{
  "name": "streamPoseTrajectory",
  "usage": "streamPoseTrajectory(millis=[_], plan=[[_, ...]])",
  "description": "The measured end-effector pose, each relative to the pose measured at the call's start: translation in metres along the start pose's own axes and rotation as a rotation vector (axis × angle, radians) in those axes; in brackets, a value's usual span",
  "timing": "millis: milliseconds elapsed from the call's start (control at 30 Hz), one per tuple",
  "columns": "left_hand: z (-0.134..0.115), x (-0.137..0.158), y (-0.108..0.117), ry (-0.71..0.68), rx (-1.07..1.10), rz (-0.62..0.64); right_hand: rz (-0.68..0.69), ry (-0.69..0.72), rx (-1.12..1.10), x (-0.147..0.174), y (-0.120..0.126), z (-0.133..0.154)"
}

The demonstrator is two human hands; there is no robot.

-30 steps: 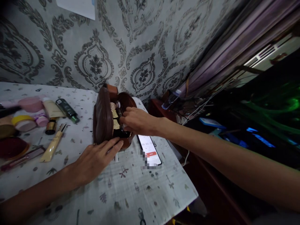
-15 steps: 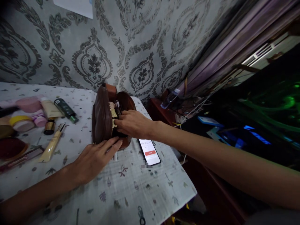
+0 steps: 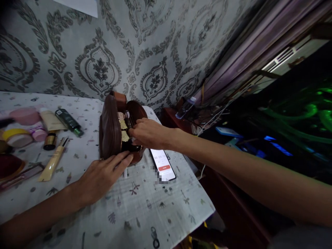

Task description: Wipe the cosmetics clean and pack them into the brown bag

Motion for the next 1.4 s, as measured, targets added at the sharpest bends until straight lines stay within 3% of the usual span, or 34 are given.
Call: streamPoseTrajectory(millis=[200, 400, 567, 800, 967, 1167, 1267, 1400], plan=[[0.001, -0.001, 0.000, 0.010, 0.016, 0.046, 0.084, -0.111, 0.049, -0.003, 0.002, -0.006], [0.000, -0.002, 0.001, 0.003, 0.010, 0.054, 0.033, -0.135, 0.070, -0.004, -0.003, -0.004], [0.000, -0.001, 0.002, 0.005, -0.032, 0.025, -0.088, -0.039, 0.077, 0.005, -0.006, -0.001], [-0.002, 0.000, 0.004, -0.014, -0.096, -0.046, -0.177, 0.254, 0.116, 0.020, -0.019, 0.014], [-0.001, 0.000, 0.002, 0.008, -0.094, -0.048, -0.213, 0.235, 0.167, 0.015, -0.032, 0.020], [0.000, 0.001, 0.004, -0.004, -0.055, -0.056, -0.209, 0.198, 0.133, 0.015, -0.031, 0.021], [0.001, 0.001, 0.007, -0.015, -0.015, -0.051, -0.309, 0.195, 0.075, 0.026, -0.029, 0.026], [0.006, 0.004, 0.014, -0.013, 0.043, -0.142, -0.562, 0.092, -0.083, 0.054, -0.026, 0.039]])
Point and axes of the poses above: each hand's wrist, its own x-axis away from the middle knuckle, its own y-axis out of the back of the hand, z = x × y, the point moved 7 cm from there along -x, towards the middle knuckle, and after that the axes turned 10 degrees about z, right-handed, at the moved point
